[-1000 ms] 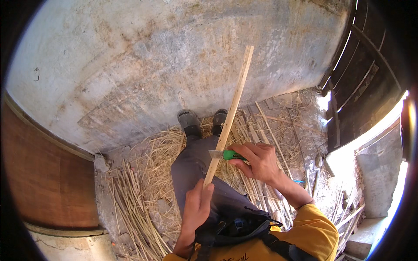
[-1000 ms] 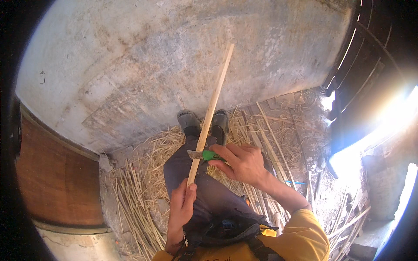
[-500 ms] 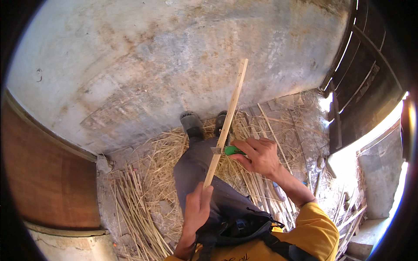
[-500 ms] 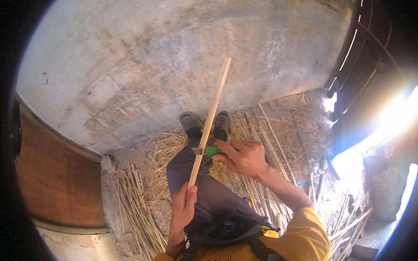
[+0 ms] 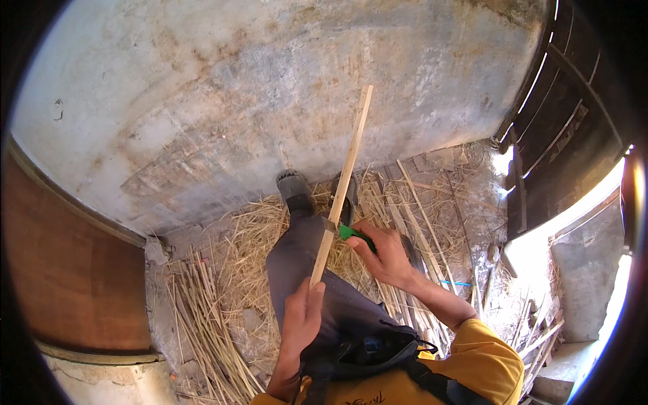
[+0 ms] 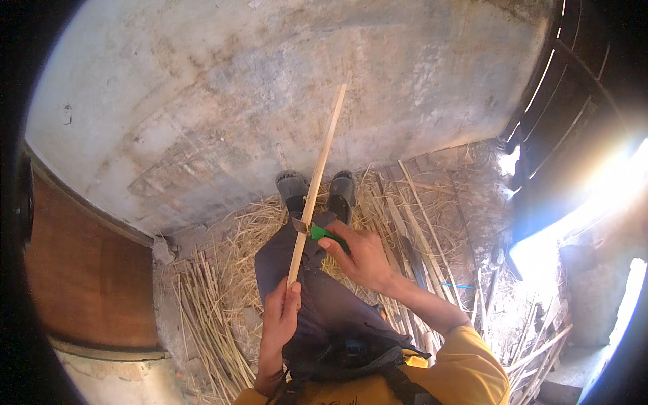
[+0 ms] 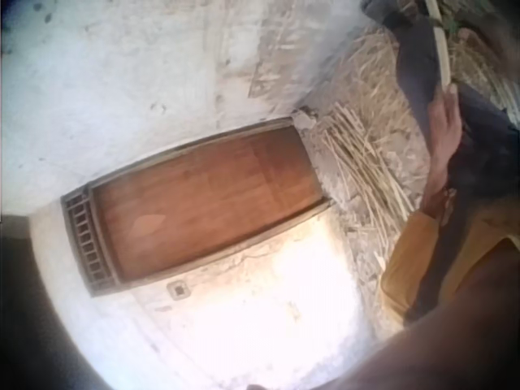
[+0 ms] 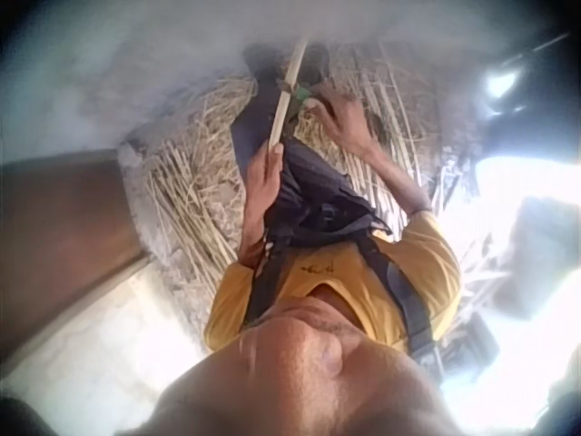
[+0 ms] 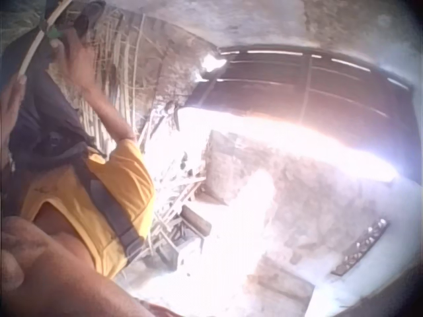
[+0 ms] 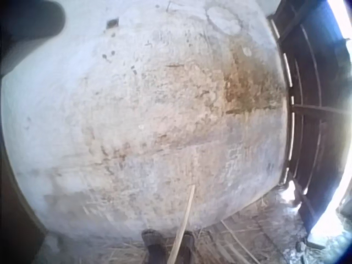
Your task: The person whittles and shapes a long piece of bamboo using a small utility knife and a large machete, shaving off thin strips and smoothing the surface while sitting on the floor.
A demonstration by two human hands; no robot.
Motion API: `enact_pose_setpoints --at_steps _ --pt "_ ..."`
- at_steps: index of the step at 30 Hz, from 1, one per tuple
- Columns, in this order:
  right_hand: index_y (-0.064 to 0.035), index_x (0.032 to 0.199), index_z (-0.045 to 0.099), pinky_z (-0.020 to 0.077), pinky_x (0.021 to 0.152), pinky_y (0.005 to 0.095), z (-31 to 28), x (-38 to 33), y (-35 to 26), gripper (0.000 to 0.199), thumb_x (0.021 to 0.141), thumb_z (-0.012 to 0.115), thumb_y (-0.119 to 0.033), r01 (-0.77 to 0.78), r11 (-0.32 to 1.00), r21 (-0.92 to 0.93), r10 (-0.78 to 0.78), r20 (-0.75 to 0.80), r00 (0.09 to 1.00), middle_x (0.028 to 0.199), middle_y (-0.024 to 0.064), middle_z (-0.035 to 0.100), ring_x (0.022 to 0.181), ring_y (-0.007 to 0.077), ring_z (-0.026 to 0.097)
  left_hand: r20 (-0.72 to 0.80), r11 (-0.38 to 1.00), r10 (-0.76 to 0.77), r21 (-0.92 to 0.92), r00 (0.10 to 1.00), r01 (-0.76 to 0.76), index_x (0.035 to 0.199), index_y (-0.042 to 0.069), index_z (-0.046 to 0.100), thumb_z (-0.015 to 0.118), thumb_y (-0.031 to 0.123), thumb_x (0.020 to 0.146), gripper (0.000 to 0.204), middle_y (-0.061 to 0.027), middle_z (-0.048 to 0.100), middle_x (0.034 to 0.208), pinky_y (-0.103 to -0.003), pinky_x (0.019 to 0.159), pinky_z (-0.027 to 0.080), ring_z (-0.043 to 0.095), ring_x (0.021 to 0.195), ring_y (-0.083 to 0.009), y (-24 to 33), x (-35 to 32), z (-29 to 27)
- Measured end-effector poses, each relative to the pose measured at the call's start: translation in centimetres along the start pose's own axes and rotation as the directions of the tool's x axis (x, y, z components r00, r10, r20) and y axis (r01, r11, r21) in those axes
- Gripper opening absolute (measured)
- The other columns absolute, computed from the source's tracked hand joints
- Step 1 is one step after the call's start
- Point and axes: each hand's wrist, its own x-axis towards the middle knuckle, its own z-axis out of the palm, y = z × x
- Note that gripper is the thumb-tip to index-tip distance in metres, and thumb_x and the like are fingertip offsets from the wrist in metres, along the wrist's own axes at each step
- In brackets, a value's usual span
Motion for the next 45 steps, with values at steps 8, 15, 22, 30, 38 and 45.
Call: enact_pose_setpoints --at_steps 8,15,22,30,38,45 --pt "-0.0044 0.110 0.069 0.0509 0.059 0.0396 -0.5 -0.6 0.9 0.025 0.102 0.072 -0.028 0.347 0.931 -0.111 -0.343 0.058 0.938 0.083 0.0143 0.071 0.064 0.0327 0.069 -0.070 0.989 0.097 0.116 0.993 -0.088 0.100 -0.002 0.060 0.059 0.023 0.110 0.026 -0.0158 0.049 0.063 -0.039 0.050 0.034 0.043 0.052 -0.0189 -0.1 0.2 0.3" --pt "-0.0036 0.111 0.069 0.0489 0.065 0.0425 3.4 -8.2 26.8 0.029 0.093 0.073 -0.026 -0.590 0.799 -0.113 0.538 -0.304 0.786 0.077 0.0142 0.067 0.071 0.0270 0.065 -0.094 0.999 -0.031 -0.014 0.995 0.030 0.092 0.002 0.059 0.054 0.030 0.114 0.036 0.0020 0.045 0.068 -0.029 0.056 0.034 0.040 0.061 -0.0079 -1.6 0.1 -0.9" --pt "-0.0110 0.110 0.079 0.0597 0.086 0.0464 6.8 -25.9 41.0 0.029 0.085 0.076 -0.025 -0.763 0.525 -0.377 0.818 -0.025 0.575 0.104 0.0190 0.078 0.097 0.0373 0.075 0.025 0.990 -0.055 -0.129 0.998 0.058 0.093 0.008 0.055 0.051 0.039 0.115 0.037 0.0083 0.038 0.069 -0.023 0.050 0.024 0.031 0.058 -0.0007 -2.4 0.4 -0.3" --pt "-0.0103 0.157 0.041 0.0478 0.109 0.0541 4.0 -33.2 41.6 0.080 0.089 0.075 -0.035 -0.800 -0.166 -0.576 0.897 -0.426 0.120 0.148 0.0179 0.057 0.137 0.0379 0.057 0.085 0.966 -0.153 -0.195 0.985 0.167 0.085 0.005 0.054 0.054 0.027 0.114 0.036 0.0041 0.044 0.070 -0.025 0.056 0.032 0.038 0.062 -0.0050 -1.3 1.0 -0.5" --pt "-0.0047 0.136 0.064 0.0557 0.102 0.0511 2.3 -38.3 41.9 0.060 0.089 0.071 -0.042 -0.901 -0.147 -0.407 0.876 -0.477 0.073 0.139 0.0221 0.065 0.120 0.0410 0.070 0.105 0.981 -0.096 -0.158 0.990 0.112 0.096 0.001 0.061 0.054 0.026 0.114 0.031 0.0030 0.046 0.067 -0.027 0.055 0.033 0.041 0.062 -0.0049 -0.8 1.8 -0.2" --pt "0.0006 0.093 0.073 0.0579 0.059 0.0418 0.1 -36.1 37.6 0.039 0.089 0.065 -0.037 -0.925 0.342 -0.167 0.933 -0.054 0.355 0.073 0.0156 0.070 0.066 0.0244 0.072 -0.006 0.998 -0.038 0.042 0.999 0.038 0.104 0.000 0.063 0.061 0.026 0.111 0.027 0.0008 0.045 0.063 -0.031 0.051 0.031 0.040 0.057 -0.0080 0.9 1.4 0.3"
